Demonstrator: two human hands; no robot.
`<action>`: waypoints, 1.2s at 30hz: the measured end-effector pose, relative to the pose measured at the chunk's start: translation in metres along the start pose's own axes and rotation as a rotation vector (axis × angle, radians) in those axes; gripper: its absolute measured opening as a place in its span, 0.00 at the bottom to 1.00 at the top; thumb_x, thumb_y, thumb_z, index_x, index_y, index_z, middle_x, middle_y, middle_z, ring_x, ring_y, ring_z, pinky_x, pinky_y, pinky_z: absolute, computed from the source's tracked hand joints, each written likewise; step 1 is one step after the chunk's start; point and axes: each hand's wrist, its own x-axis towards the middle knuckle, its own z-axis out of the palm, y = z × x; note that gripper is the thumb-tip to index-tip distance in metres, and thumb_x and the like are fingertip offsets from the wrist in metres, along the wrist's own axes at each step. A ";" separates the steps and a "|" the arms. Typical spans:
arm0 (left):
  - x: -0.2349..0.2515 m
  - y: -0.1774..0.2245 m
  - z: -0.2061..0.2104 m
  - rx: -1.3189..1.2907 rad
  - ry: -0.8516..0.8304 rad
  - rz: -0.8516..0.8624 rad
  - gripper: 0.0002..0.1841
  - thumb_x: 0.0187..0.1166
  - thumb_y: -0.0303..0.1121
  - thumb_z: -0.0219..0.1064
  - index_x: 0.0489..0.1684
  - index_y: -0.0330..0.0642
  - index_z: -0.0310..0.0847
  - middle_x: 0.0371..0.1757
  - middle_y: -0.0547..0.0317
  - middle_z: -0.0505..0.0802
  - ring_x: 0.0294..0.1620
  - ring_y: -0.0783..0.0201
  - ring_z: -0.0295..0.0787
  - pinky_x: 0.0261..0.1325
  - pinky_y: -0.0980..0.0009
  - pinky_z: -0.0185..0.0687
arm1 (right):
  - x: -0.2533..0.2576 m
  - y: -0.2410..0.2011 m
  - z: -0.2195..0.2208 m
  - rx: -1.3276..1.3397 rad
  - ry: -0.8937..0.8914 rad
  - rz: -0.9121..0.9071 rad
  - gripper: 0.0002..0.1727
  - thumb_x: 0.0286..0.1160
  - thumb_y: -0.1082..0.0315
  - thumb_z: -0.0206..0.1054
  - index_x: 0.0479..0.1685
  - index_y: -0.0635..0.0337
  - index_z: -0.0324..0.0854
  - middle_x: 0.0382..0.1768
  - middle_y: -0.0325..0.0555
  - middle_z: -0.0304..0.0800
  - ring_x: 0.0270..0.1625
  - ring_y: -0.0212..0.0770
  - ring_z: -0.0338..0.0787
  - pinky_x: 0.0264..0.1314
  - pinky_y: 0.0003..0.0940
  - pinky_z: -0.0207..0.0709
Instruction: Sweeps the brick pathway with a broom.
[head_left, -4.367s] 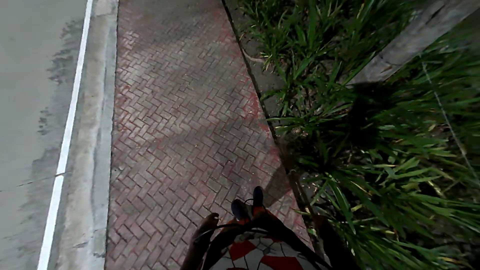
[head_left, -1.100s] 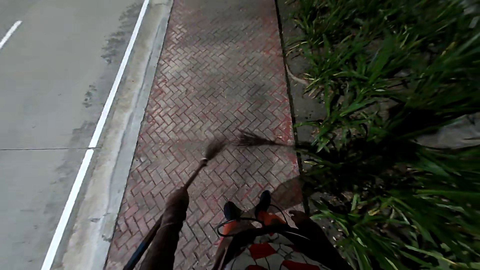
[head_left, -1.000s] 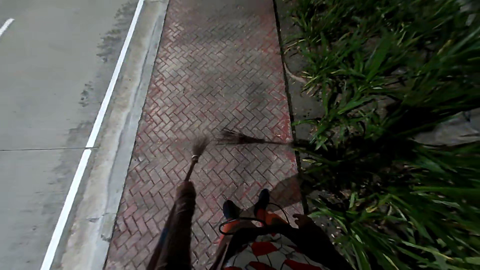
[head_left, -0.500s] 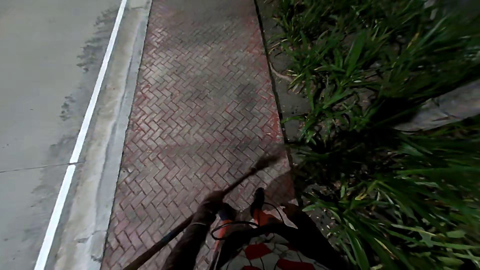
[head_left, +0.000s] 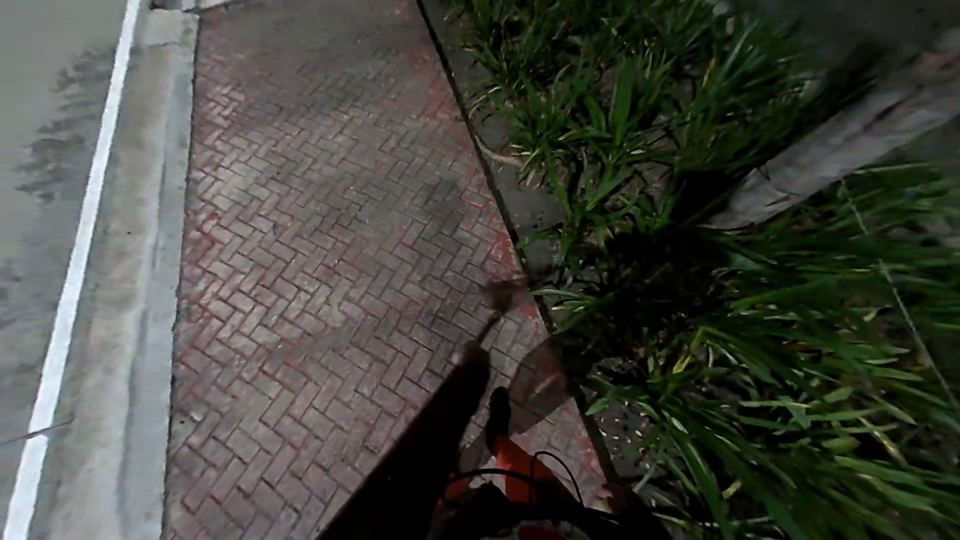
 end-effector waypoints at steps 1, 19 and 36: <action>-0.009 0.018 0.004 0.084 -0.054 0.035 0.21 0.90 0.32 0.53 0.75 0.34 0.78 0.77 0.38 0.84 0.77 0.40 0.80 0.74 0.42 0.77 | 0.011 0.008 0.008 -0.020 -0.034 -0.009 0.22 0.90 0.66 0.58 0.78 0.64 0.77 0.76 0.64 0.81 0.82 0.58 0.78 0.88 0.53 0.65; -0.070 -0.128 -0.025 0.148 0.059 -0.283 0.22 0.94 0.31 0.48 0.80 0.29 0.69 0.74 0.32 0.84 0.75 0.37 0.82 0.73 0.43 0.78 | 0.021 -0.067 -0.018 0.023 -0.153 -0.083 0.24 0.92 0.68 0.54 0.84 0.64 0.72 0.79 0.66 0.77 0.84 0.60 0.75 0.89 0.54 0.62; -0.066 -0.112 -0.002 0.142 -0.122 0.147 0.25 0.88 0.29 0.58 0.86 0.53 0.72 0.74 0.41 0.86 0.76 0.39 0.82 0.76 0.39 0.75 | 0.046 -0.098 -0.055 0.083 -0.121 -0.127 0.24 0.92 0.67 0.54 0.83 0.62 0.73 0.76 0.67 0.80 0.80 0.62 0.80 0.86 0.56 0.67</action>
